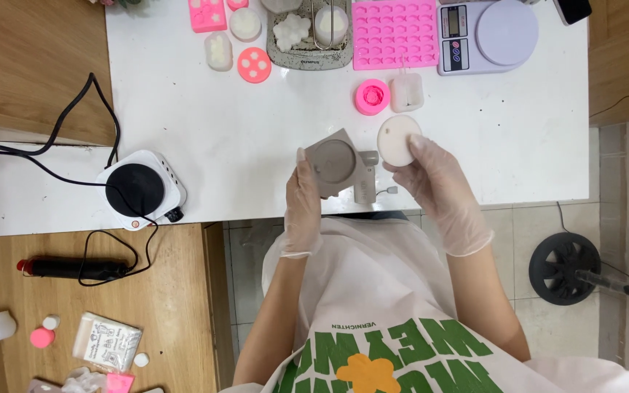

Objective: Removing hardened scented wax shapes from silicone molds and organizing them on shelves.

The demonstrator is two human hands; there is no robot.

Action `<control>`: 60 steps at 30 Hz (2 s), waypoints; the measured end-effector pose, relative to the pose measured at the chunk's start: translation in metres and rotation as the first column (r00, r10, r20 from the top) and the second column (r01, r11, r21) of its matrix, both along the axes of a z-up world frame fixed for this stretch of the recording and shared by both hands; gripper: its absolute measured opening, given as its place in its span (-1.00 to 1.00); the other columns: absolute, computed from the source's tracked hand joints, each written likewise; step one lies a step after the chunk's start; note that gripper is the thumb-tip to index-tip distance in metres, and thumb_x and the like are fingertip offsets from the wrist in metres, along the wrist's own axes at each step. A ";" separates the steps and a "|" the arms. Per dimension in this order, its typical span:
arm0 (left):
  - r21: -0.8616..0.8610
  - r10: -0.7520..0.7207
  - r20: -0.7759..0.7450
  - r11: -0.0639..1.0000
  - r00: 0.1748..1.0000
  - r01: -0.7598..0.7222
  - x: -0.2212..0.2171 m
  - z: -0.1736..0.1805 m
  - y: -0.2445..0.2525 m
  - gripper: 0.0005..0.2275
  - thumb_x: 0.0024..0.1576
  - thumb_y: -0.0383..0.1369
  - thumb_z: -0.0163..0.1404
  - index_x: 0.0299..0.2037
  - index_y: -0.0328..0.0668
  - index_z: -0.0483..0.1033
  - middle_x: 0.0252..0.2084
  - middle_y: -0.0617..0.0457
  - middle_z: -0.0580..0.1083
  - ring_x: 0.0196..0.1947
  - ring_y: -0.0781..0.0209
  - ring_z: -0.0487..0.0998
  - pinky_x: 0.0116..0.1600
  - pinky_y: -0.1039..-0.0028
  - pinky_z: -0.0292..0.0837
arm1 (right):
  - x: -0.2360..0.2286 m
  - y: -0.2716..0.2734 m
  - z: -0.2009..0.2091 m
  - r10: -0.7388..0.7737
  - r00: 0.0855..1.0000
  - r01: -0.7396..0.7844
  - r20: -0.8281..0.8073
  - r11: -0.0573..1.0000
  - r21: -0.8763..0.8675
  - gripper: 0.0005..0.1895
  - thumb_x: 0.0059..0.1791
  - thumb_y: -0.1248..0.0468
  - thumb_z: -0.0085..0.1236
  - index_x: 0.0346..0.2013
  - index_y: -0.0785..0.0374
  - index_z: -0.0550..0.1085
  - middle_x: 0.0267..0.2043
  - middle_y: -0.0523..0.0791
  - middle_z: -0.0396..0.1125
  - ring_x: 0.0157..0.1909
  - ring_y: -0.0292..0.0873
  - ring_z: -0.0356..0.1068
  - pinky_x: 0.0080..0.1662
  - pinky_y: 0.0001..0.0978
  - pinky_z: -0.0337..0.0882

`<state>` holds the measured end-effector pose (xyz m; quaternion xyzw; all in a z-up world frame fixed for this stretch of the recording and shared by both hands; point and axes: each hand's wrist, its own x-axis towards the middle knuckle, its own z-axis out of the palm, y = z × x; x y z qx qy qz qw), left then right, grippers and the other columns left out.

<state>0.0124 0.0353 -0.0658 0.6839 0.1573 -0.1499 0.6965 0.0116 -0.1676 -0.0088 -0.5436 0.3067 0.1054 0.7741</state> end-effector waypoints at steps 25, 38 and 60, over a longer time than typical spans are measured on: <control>-0.977 -0.308 -0.098 0.210 0.946 -0.033 0.029 -0.007 -0.015 -0.75 0.41 -0.16 -0.27 -0.13 -0.15 0.29 0.09 -0.07 0.44 0.26 -0.03 0.43 0.29 0.12 0.44 | -0.002 0.033 0.032 0.217 0.683 0.245 0.697 0.831 -0.499 -0.70 0.15 0.46 -0.09 0.18 0.45 0.36 0.14 0.15 0.36 0.16 0.02 0.39 0.23 -0.22 0.38; -0.809 -0.420 0.084 0.500 0.903 0.308 0.024 0.043 -0.020 -0.26 -0.03 -0.74 0.09 0.43 -0.32 0.13 0.08 -0.12 0.41 0.19 -0.17 0.49 0.18 0.24 0.57 | 0.009 0.028 0.093 0.680 0.684 -0.222 0.265 0.540 -0.812 0.15 -0.39 0.39 0.44 0.44 0.22 0.09 0.49 0.07 0.09 0.48 0.08 0.17 0.36 -0.02 0.29; -0.973 -0.657 -0.221 0.201 0.720 -0.115 0.016 0.010 -0.039 -0.41 0.30 0.13 -0.20 0.23 -0.26 0.40 0.12 -0.24 0.50 0.18 -0.22 0.49 0.15 0.05 0.50 | -0.010 -0.025 0.034 0.046 0.992 -0.016 0.120 0.971 -0.239 -0.41 0.06 0.39 -0.17 0.41 0.40 0.17 0.29 0.27 0.23 0.29 0.25 0.31 0.23 0.09 0.36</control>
